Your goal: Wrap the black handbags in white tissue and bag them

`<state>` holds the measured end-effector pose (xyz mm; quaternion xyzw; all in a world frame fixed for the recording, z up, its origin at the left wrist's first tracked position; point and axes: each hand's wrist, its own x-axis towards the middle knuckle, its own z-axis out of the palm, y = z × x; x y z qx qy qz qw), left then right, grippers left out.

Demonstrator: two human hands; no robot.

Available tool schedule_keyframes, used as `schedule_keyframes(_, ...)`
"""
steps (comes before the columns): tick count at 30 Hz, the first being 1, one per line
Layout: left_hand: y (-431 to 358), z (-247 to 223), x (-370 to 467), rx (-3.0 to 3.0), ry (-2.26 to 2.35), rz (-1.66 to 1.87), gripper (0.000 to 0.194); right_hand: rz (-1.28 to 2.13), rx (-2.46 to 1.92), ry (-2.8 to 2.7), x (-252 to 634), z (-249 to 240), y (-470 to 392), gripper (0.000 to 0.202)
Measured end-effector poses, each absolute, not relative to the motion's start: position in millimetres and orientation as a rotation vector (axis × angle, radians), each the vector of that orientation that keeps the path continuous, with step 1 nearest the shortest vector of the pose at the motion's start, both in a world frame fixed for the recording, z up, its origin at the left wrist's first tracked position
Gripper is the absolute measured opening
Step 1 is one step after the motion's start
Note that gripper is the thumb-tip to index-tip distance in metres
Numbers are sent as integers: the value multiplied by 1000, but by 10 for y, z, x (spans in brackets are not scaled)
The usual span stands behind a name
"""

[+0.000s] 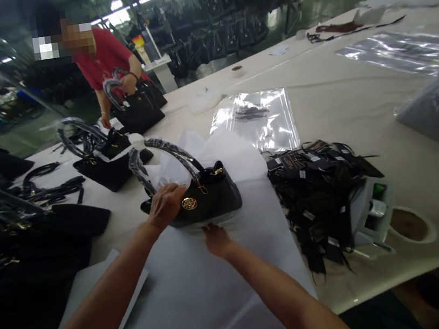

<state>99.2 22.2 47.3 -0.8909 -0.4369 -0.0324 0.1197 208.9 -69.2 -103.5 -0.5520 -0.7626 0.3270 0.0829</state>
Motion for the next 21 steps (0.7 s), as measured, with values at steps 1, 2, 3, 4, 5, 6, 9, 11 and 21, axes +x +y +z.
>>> schedule_keyframes(1, 225, 441, 995, -2606, -1291, -94, 25, 993, -1622, -2292, 2101, -1037, -816, 39)
schedule_keyframes(2, 222, 403, 994, -2605, -1304, -109, 25, 1013, -1595, -2310, 2136, -1037, -966, 35)
schedule_keyframes(3, 215, 365, 988, -2602, -1315, -138, 26, 1026, -1559, -2321, 2200, -1036, -1137, 32)
schedule_keyframes(4, 206, 329, 978, -2595, -1324, -178, 26, 1014, -1519, -2312, 2295, -1034, -1322, 30)
schedule_keyframes(5, 198, 298, 967, -2582, -1332, -225, 25, 965, -1486, -2272, 2426, -1033, -1512, 29)
schedule_keyframes(6, 193, 271, 954, -2570, -1335, -272, 24, 872, -1476, -2198, 2594, -1032, -1701, 29)
schedule_keyframes(9, 199, 216, 924, -2579, -1335, -381, 18, 375, -1641, -1802, 3332, -1006, -2201, 31)
schedule_keyframes(11, 209, 193, 922, -2611, -1338, -488, 15, 13, -1856, -1476, 3982, -956, -2436, 31)
schedule_keyframes(21, 195, 196, 989, -2620, -1558, -614, 16, 215, -2873, -822, 6121, -1302, -2325, 44)
